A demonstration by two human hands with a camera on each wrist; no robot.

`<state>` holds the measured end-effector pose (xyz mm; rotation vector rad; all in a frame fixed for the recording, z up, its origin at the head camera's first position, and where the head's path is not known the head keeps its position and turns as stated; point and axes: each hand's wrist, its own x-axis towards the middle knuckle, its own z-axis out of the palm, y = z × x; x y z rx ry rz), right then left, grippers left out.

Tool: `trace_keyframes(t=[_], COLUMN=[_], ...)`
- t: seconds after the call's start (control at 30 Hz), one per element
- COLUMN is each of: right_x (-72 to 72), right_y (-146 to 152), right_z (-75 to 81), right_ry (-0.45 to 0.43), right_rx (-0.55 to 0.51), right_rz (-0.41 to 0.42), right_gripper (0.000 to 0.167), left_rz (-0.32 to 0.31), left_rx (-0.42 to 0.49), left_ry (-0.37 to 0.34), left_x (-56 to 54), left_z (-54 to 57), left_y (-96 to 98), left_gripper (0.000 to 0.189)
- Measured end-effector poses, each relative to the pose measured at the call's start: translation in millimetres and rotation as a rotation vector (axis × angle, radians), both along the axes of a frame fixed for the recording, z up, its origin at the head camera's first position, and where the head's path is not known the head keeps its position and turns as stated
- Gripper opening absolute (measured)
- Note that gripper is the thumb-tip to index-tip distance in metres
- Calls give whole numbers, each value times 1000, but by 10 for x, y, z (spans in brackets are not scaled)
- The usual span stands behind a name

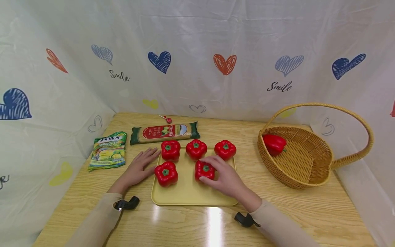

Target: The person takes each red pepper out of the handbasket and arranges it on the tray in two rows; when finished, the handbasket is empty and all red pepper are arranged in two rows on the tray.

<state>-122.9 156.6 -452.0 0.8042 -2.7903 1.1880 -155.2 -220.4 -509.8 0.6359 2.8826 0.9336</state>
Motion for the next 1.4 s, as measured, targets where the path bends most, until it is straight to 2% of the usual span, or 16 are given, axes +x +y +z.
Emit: trace_keyframes(t=[0.53,1.03,1.4], right_x=[-38,-27,-11], right_y=[-132,-222,-230], right_z=[-73,-15,-25], right_ry=[-26,-71,-19], right_rx=[-9,54,46], right_rz=[23,27,31], right_gripper=[56,61,61], left_rz=[0,-1,-2], left_rx=[-6,-8,-10], left_ry=[-4,-5,2], left_x=[-5,0,-4], left_z=[7,10,12], left_y=[4,6,4], left_gripper=[64,64,64])
